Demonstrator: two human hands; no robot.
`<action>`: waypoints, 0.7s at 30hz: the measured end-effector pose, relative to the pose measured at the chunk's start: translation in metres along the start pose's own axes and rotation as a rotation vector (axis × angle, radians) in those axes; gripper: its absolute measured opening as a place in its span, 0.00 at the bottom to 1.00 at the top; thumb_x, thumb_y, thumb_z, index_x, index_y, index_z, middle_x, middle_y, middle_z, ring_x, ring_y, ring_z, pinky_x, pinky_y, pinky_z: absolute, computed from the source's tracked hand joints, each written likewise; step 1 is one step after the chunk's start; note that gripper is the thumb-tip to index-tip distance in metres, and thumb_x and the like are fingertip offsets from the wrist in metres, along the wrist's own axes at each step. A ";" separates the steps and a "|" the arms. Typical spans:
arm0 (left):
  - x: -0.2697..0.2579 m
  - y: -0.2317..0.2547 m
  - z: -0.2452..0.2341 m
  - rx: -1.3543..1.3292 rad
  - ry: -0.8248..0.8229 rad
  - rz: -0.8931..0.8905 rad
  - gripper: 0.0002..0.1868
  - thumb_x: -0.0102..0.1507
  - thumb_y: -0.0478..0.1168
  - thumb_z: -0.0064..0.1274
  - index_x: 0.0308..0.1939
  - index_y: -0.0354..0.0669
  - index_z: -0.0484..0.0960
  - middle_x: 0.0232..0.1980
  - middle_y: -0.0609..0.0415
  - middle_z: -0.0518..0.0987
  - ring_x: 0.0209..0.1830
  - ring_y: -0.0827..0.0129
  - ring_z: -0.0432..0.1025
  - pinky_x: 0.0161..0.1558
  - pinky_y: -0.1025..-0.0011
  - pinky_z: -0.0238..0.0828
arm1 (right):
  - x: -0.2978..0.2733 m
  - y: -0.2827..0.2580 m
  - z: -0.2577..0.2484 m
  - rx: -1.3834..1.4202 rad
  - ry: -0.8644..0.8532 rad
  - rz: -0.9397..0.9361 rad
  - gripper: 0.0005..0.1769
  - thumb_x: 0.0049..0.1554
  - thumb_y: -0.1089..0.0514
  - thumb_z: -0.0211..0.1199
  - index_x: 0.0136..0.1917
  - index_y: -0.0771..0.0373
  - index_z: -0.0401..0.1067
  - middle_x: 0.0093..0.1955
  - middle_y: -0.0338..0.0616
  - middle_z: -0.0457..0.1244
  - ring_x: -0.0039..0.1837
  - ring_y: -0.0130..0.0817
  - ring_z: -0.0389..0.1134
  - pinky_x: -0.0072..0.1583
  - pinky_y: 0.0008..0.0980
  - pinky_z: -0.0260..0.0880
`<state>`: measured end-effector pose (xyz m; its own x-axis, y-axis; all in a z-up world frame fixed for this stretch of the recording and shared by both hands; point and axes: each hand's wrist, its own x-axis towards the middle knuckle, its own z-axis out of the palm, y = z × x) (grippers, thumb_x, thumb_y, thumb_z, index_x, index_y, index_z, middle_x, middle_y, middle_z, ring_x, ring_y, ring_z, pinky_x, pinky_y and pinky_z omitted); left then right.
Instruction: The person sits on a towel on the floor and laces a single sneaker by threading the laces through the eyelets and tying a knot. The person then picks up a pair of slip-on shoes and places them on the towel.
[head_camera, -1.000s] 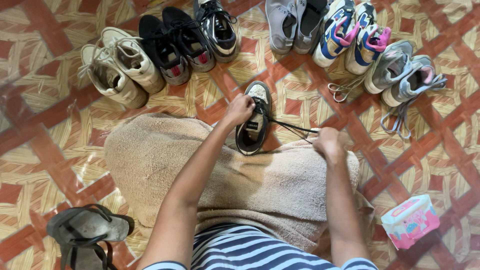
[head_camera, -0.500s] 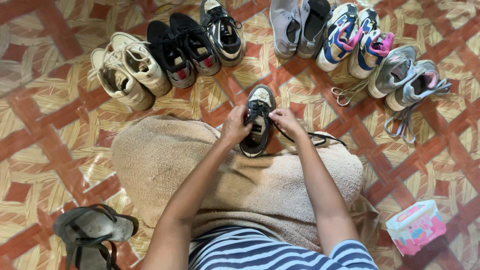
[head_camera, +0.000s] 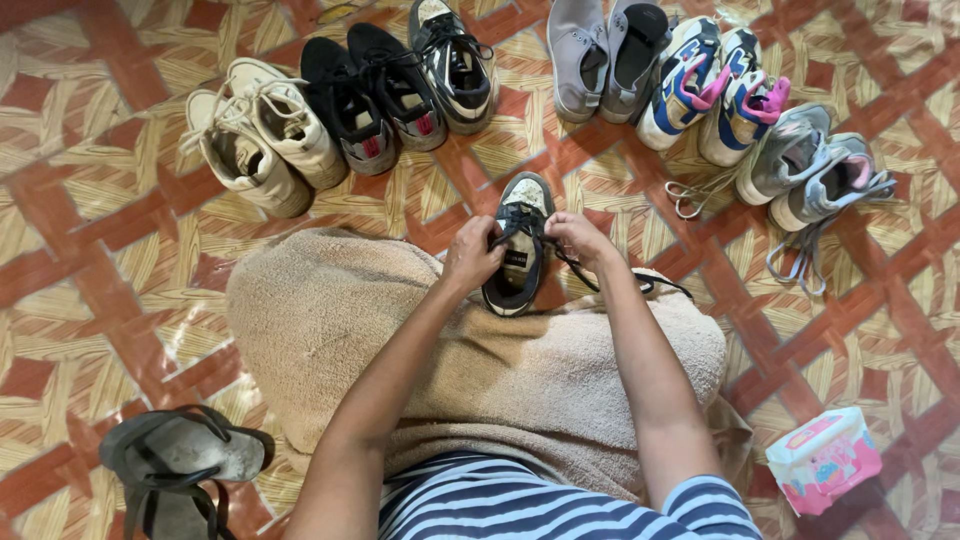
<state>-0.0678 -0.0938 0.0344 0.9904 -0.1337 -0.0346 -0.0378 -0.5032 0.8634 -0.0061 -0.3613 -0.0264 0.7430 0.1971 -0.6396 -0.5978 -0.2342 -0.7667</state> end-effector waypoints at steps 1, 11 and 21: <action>0.000 0.001 0.000 0.006 -0.009 -0.015 0.10 0.59 0.36 0.60 0.40 0.39 0.75 0.40 0.47 0.76 0.41 0.56 0.75 0.45 0.59 0.71 | 0.000 -0.001 0.000 -0.005 -0.005 0.011 0.03 0.58 0.60 0.63 0.41 0.57 0.73 0.37 0.30 0.65 0.39 0.20 0.63 0.42 0.23 0.63; -0.003 0.003 -0.002 -0.006 0.033 0.028 0.12 0.57 0.36 0.61 0.41 0.39 0.76 0.40 0.46 0.76 0.43 0.52 0.75 0.46 0.57 0.71 | 0.010 0.005 -0.011 0.088 -0.075 0.107 0.05 0.62 0.54 0.60 0.44 0.54 0.72 0.41 0.27 0.66 0.41 0.21 0.61 0.46 0.28 0.65; -0.003 -0.002 -0.001 -0.008 0.050 0.014 0.11 0.58 0.37 0.62 0.40 0.39 0.77 0.40 0.45 0.77 0.44 0.51 0.75 0.47 0.57 0.71 | -0.029 -0.008 -0.047 -0.430 0.027 0.050 0.09 0.62 0.51 0.61 0.46 0.57 0.76 0.37 0.32 0.63 0.40 0.24 0.58 0.44 0.28 0.61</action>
<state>-0.0701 -0.0915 0.0331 0.9952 -0.0979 0.0031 -0.0513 -0.4946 0.8676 -0.0087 -0.4103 0.0015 0.7278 0.1516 -0.6689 -0.4577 -0.6190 -0.6382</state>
